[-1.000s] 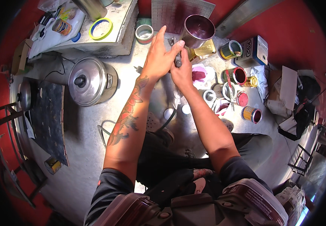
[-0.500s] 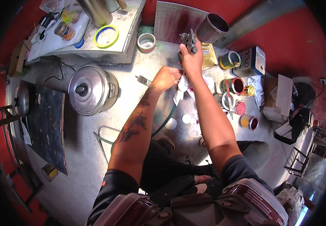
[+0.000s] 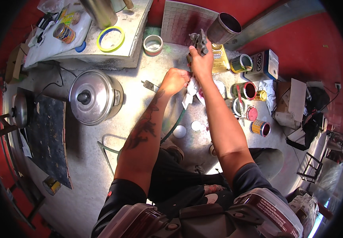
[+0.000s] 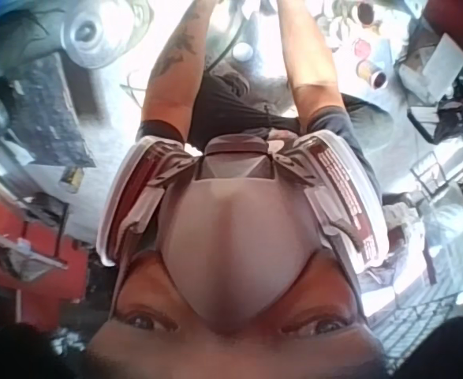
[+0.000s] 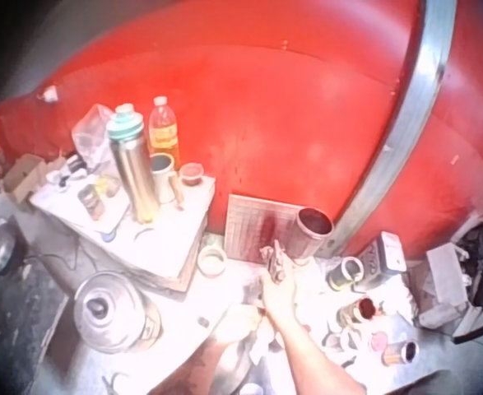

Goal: The person pours dark red paint from a can into a white plastic funnel, then uses a stick to stir the paint inside the funnel. The person then pours the mixed paint from the funnel into a metal paint can.

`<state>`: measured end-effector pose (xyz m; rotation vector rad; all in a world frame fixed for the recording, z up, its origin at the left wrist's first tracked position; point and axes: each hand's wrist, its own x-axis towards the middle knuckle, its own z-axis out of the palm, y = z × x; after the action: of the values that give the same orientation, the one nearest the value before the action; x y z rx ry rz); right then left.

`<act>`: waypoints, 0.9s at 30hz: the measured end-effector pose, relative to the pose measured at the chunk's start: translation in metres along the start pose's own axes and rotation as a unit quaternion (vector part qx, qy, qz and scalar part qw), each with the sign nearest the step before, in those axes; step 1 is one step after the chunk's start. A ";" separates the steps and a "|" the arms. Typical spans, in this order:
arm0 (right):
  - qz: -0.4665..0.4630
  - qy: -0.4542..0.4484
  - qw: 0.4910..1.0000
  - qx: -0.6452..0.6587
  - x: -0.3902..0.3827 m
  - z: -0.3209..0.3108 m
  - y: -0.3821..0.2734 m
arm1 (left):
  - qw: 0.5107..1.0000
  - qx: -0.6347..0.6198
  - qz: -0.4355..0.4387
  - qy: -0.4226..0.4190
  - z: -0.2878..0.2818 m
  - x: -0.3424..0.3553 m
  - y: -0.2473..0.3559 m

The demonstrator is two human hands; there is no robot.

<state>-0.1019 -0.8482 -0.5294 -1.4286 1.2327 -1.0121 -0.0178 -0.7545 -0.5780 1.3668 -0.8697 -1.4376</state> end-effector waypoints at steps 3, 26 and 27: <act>0.018 -0.014 1.000 -0.014 -0.001 0.000 -0.003 | 1.000 0.012 -0.002 0.001 0.001 0.002 -0.001; 0.010 -0.025 0.999 -0.021 -0.010 -0.009 0.012 | 0.997 0.050 -0.036 -0.043 0.000 -0.002 0.009; -0.039 -0.027 0.997 -0.053 -0.015 -0.013 0.019 | 0.997 0.051 -0.034 -0.044 -0.002 -0.001 0.009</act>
<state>-0.1203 -0.8360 -0.5459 -1.5865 1.2154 -0.9670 -0.0146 -0.7559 -0.5693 1.4298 -0.9738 -1.5339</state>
